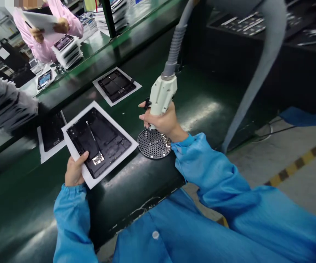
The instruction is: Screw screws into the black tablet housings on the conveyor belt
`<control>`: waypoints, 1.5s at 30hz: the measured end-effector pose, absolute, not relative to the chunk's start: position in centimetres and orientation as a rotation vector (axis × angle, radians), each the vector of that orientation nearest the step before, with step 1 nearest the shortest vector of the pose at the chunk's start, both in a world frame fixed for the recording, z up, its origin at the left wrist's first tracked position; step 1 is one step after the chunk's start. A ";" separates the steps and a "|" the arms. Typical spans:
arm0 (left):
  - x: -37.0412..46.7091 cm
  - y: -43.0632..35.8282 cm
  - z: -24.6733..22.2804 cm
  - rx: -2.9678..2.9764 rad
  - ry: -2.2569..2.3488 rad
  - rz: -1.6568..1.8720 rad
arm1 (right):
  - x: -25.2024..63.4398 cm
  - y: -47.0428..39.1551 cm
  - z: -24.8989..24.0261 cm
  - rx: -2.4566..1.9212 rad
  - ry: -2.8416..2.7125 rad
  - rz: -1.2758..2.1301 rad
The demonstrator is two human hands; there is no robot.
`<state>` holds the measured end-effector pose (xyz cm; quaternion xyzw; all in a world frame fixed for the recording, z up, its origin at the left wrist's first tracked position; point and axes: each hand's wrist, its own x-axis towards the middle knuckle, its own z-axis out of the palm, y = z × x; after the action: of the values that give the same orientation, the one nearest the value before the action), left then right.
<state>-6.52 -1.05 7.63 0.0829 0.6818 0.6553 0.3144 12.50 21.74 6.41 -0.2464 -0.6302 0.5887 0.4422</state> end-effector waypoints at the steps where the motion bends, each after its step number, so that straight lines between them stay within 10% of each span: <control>1: -6.4 -1.4 6.8 0.195 1.801 1.678 | 12.4 21.8 6.4 -0.632 -1.576 1.458; 15: -5.7 -5.0 5.8 0.941 2.798 0.882 | 11.9 22.0 5.9 -0.673 -1.614 1.441; 45: -1.6 -0.8 4.7 1.380 2.551 0.522 | 11.9 20.7 6.7 -0.489 -1.540 1.373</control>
<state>-1.60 -0.75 4.69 0.4661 0.8615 0.1763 0.0972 11.93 20.71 6.74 -0.2011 -0.6337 0.5650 0.4886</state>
